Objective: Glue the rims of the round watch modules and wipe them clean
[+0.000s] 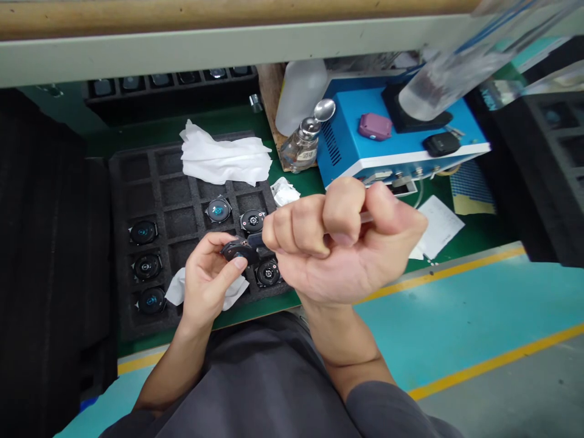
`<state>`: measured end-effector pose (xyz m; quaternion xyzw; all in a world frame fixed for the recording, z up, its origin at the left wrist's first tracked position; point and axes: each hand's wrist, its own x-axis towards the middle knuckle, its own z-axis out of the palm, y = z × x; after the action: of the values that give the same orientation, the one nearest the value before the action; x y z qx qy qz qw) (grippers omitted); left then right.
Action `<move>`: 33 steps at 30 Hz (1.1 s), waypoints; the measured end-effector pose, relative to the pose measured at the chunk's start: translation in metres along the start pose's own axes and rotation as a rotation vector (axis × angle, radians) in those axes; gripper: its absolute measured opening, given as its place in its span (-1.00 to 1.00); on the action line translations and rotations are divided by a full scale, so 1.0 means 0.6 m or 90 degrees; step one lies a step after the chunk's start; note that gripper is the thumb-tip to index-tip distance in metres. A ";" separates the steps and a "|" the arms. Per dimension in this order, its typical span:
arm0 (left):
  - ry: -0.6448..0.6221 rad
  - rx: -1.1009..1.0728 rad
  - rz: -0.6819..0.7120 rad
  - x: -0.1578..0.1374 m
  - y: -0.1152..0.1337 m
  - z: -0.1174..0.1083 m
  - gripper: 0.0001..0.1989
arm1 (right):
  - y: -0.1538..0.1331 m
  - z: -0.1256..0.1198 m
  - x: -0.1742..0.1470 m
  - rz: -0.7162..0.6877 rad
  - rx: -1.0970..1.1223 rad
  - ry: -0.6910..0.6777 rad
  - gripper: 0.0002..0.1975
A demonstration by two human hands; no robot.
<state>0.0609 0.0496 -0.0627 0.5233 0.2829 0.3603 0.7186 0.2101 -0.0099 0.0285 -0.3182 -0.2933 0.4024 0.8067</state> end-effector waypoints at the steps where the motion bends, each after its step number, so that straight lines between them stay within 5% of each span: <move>1: 0.000 -0.002 0.002 0.000 -0.001 0.000 -0.77 | -0.001 0.000 0.000 0.001 -0.004 0.000 -0.39; 10: 0.008 0.001 0.006 0.004 -0.002 -0.006 -0.76 | 0.014 -0.017 0.007 -0.086 0.029 -0.077 -0.46; 33: 0.010 -0.060 0.023 0.004 -0.002 -0.007 -0.76 | -0.003 -0.003 -0.009 -0.024 -0.010 0.004 -0.39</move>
<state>0.0594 0.0539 -0.0653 0.4907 0.2619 0.3902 0.7337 0.2099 -0.0158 0.0277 -0.3203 -0.2995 0.3840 0.8125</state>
